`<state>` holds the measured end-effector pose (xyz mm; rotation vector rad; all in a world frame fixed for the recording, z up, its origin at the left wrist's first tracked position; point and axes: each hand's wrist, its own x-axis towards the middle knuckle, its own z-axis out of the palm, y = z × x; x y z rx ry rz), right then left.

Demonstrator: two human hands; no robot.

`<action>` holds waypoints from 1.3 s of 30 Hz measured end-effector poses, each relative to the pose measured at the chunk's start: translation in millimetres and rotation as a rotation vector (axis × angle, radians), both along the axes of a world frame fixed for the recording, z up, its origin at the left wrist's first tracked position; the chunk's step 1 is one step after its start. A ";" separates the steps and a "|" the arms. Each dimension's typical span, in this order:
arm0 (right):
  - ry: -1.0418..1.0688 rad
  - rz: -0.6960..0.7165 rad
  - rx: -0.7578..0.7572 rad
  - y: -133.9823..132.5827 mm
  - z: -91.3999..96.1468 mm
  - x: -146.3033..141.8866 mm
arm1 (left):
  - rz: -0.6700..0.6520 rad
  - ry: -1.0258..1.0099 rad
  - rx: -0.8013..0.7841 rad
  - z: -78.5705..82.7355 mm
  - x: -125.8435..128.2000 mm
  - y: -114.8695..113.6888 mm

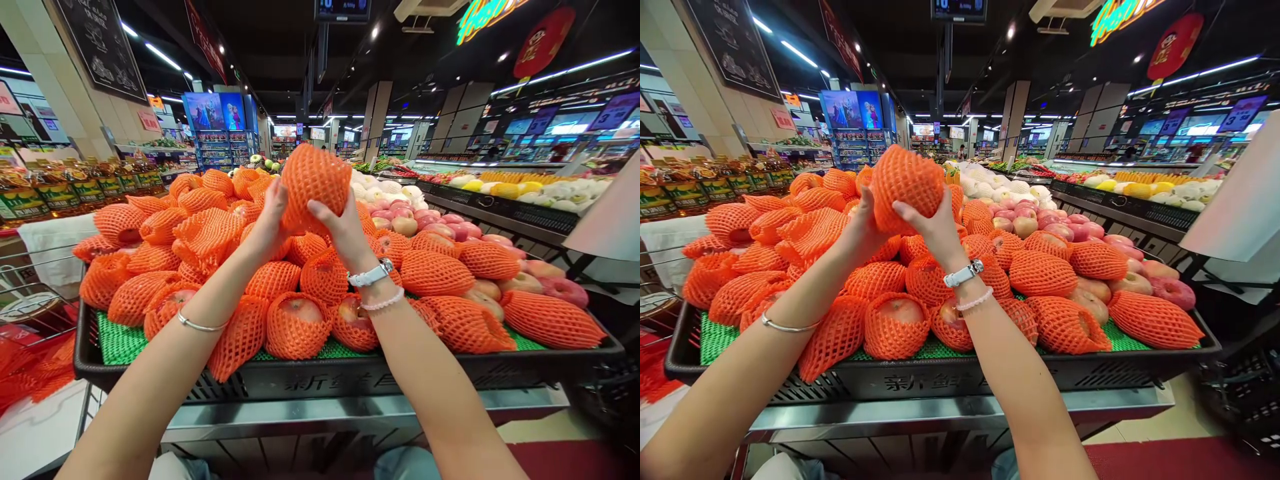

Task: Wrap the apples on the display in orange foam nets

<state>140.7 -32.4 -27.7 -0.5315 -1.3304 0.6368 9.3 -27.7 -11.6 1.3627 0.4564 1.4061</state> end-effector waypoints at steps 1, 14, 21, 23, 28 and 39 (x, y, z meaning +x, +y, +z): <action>-0.057 0.003 0.000 0.1 -1.7 -1.2 | -0.077 0.015 -0.041 -1.3 2.0 -0.2; -0.771 -0.575 0.405 -4.1 -5.8 8.0 | -0.250 0.070 -0.307 -17.1 2.5 8.8; -0.460 -0.505 0.270 6.5 -10.1 11.6 | -0.206 0.028 -0.301 -16.9 0.1 14.4; -0.282 -0.380 0.135 6.8 -8.6 11.1 | -0.157 -0.002 -0.220 -16.0 2.2 14.3; -0.110 0.132 -0.150 3.7 -7.7 0.4 | 0.061 -0.032 0.115 -15.6 5.0 9.8; 0.145 -0.002 0.001 -8.4 -8.5 -21.4 | 0.492 0.620 1.081 -14.1 -15.7 20.9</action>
